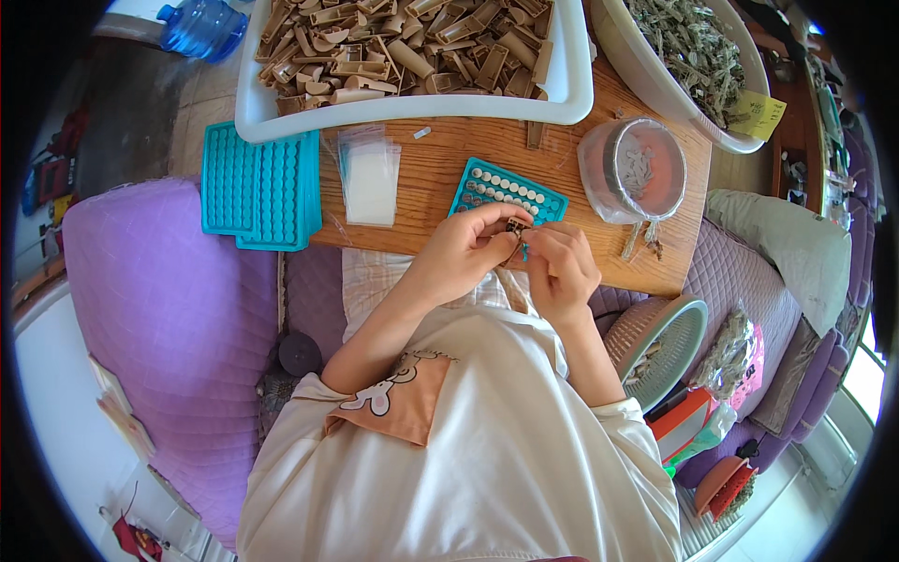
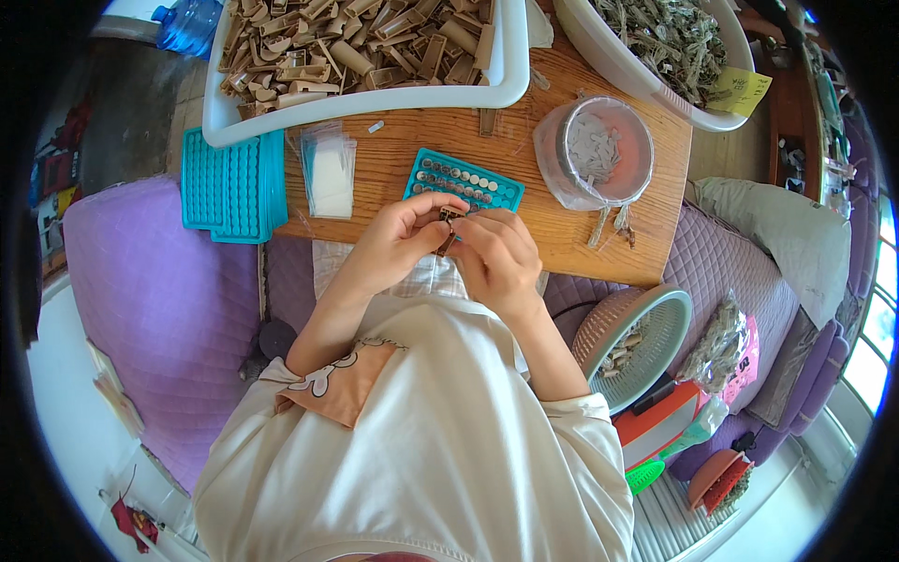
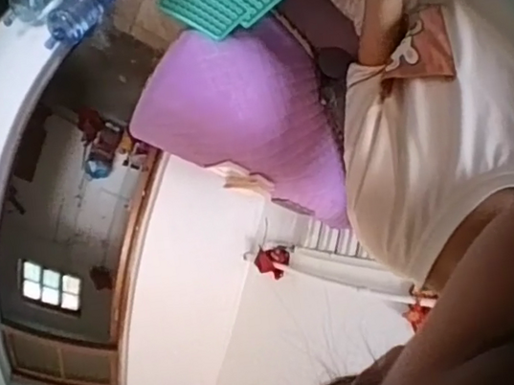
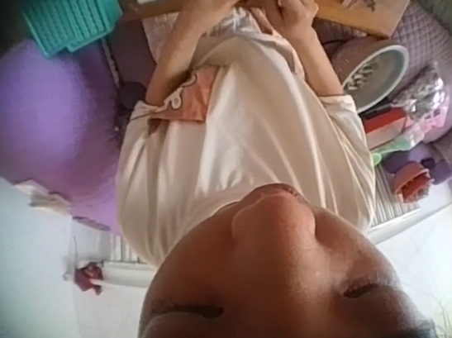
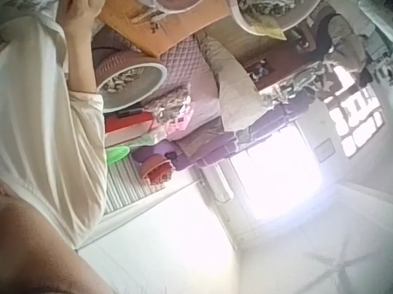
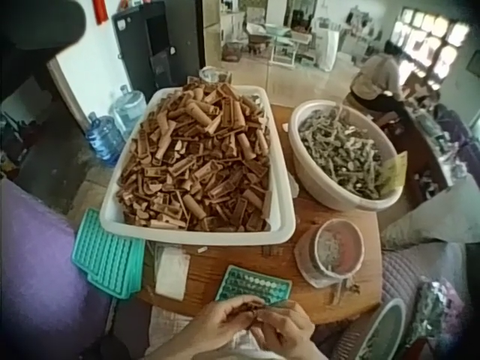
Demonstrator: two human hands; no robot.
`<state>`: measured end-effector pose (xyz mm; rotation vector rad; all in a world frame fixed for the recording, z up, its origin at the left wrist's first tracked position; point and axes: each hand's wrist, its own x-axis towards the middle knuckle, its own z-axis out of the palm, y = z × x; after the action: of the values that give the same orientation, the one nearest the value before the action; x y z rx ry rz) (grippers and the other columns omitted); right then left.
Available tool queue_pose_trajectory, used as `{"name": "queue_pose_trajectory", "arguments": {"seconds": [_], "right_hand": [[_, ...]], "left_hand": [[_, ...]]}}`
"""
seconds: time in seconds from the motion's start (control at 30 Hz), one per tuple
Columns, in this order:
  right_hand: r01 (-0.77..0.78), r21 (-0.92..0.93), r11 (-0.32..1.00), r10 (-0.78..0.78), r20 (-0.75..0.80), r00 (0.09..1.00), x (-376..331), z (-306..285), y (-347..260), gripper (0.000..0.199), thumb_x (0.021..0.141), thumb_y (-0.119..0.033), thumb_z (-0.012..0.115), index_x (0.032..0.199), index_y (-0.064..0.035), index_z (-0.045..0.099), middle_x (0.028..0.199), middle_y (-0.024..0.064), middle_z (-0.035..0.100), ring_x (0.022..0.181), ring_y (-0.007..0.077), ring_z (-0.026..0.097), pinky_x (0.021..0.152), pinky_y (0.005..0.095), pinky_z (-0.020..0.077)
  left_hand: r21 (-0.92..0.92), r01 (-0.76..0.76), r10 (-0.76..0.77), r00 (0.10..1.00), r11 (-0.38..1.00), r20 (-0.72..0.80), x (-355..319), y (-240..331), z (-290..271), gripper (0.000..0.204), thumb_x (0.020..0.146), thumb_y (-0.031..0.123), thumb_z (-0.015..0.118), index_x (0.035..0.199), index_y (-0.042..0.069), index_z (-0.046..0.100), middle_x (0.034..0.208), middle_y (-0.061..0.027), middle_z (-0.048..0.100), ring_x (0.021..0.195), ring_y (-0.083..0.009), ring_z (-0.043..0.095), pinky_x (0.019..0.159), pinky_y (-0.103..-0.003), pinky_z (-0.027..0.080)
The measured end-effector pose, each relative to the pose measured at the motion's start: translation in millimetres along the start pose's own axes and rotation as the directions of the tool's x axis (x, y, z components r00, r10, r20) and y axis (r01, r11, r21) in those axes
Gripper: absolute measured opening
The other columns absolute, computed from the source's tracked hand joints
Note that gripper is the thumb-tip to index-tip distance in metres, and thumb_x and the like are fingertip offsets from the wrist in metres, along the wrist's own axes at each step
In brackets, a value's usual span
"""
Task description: The person assembles small light units by taking plastic casing pieces from a tray, placing electronic components and batteries into the housings, and fitting the casing parts together by hand.
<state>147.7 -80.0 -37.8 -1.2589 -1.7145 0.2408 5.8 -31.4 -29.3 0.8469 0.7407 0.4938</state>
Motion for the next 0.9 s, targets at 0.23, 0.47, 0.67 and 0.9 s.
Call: {"name": "queue_pose_trajectory", "arguments": {"seconds": [0.23, 0.47, 0.67, 0.9], "right_hand": [[-0.432, -0.217, 0.876, 0.459, 0.094, 0.883, -34, -13, 15, 0.021, 0.068, -0.001, 0.062, 0.087, -0.0026, 0.054, 0.080, 0.0099, 0.058, 0.070, 0.0230, 0.056, 0.061, 0.0309, 0.0448], [-0.388, -0.322, 0.864, 0.467, 0.223, 0.855, -42, -7, 14, 0.016, 0.068, 0.000, 0.062, 0.082, -0.0019, 0.055, 0.072, 0.0087, 0.058, 0.065, 0.0223, 0.055, 0.059, 0.0300, 0.0444], [-0.310, -0.079, 0.947, 0.301, -0.113, 0.947, -3, -6, -15, 0.022, 0.065, 0.006, 0.063, 0.082, -0.0020, 0.053, 0.076, 0.0089, 0.060, 0.064, 0.0210, 0.059, 0.055, 0.0272, 0.0468], [-0.161, -0.033, 0.986, 0.156, -0.122, 0.980, 10, 7, -20, 0.023, 0.063, 0.008, 0.064, 0.081, -0.0005, 0.053, 0.073, 0.0100, 0.059, 0.065, 0.0218, 0.058, 0.057, 0.0282, 0.0477]], "left_hand": [[-0.042, -0.102, 0.099, 0.993, 0.994, -0.065, 2, -3, -15, 0.021, 0.081, 0.001, 0.041, 0.101, -0.003, 0.049, 0.089, -0.0083, 0.056, 0.075, -0.0103, 0.056, 0.071, -0.022, 0.046], [-0.014, -0.043, 0.042, 0.996, 0.999, -0.073, -1, 7, -9, 0.023, 0.082, 0.003, 0.041, 0.103, -0.002, 0.047, 0.086, -0.0080, 0.057, 0.073, -0.0090, 0.054, 0.069, -0.021, 0.045], [-0.036, -0.038, 0.037, 0.998, 0.999, -0.050, -6, 5, -6, 0.025, 0.083, 0.003, 0.045, 0.108, -0.002, 0.047, 0.087, -0.0073, 0.056, 0.075, -0.0096, 0.055, 0.069, -0.022, 0.047], [0.042, 0.007, -0.004, 0.997, 0.999, -0.082, -11, 11, 1, 0.027, 0.083, -0.001, 0.044, 0.109, -0.002, 0.047, 0.080, -0.0033, 0.055, 0.076, -0.0081, 0.054, 0.069, -0.021, 0.047]]}}
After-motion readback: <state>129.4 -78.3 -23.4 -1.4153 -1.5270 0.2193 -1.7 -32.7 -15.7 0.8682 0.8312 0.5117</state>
